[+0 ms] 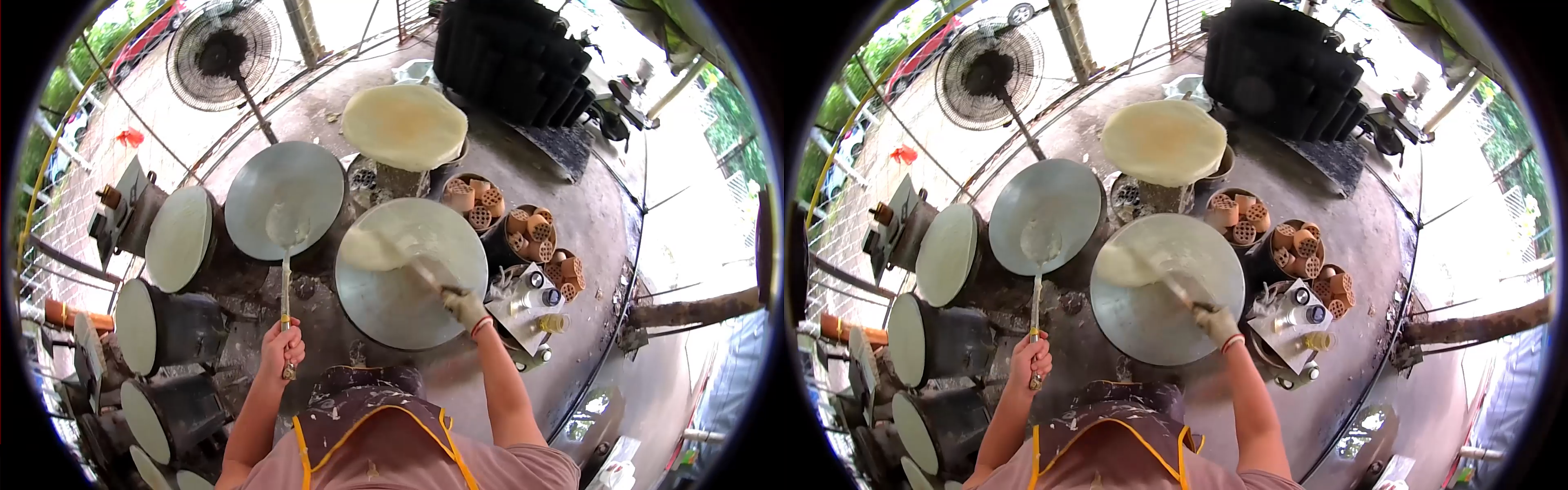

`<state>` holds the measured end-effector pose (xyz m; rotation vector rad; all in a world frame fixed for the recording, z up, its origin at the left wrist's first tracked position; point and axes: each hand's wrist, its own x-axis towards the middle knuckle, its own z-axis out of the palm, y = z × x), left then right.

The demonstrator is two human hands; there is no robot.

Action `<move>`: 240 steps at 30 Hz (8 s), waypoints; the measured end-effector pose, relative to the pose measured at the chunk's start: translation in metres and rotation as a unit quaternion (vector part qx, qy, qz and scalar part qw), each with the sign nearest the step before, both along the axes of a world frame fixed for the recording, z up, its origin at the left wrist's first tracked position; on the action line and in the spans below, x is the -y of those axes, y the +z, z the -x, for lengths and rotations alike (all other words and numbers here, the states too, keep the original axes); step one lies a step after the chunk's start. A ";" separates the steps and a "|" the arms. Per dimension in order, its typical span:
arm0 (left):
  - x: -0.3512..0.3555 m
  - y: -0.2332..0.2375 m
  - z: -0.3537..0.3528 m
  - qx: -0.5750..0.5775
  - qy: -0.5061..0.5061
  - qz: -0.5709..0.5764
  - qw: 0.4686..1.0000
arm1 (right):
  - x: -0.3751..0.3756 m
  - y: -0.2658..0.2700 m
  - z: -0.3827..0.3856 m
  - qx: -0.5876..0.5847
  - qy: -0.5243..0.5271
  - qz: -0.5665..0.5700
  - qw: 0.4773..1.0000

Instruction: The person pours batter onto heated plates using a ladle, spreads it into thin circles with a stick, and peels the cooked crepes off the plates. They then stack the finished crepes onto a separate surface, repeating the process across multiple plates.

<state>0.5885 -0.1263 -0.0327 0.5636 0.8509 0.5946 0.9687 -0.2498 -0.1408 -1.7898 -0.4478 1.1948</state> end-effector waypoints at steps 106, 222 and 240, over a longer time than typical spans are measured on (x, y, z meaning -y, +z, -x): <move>0.249 0.026 0.069 0.121 -0.166 0.069 0.976 | 0.236 -0.041 0.171 0.259 0.224 0.012 0.940; -0.456 -0.102 0.038 -0.452 -0.306 -0.607 0.577 | -0.401 -0.001 0.285 -0.092 -0.254 0.084 0.959; -0.512 -0.094 0.128 -0.482 -0.203 -0.680 0.514 | -0.432 -0.036 0.291 0.236 -0.122 0.002 0.964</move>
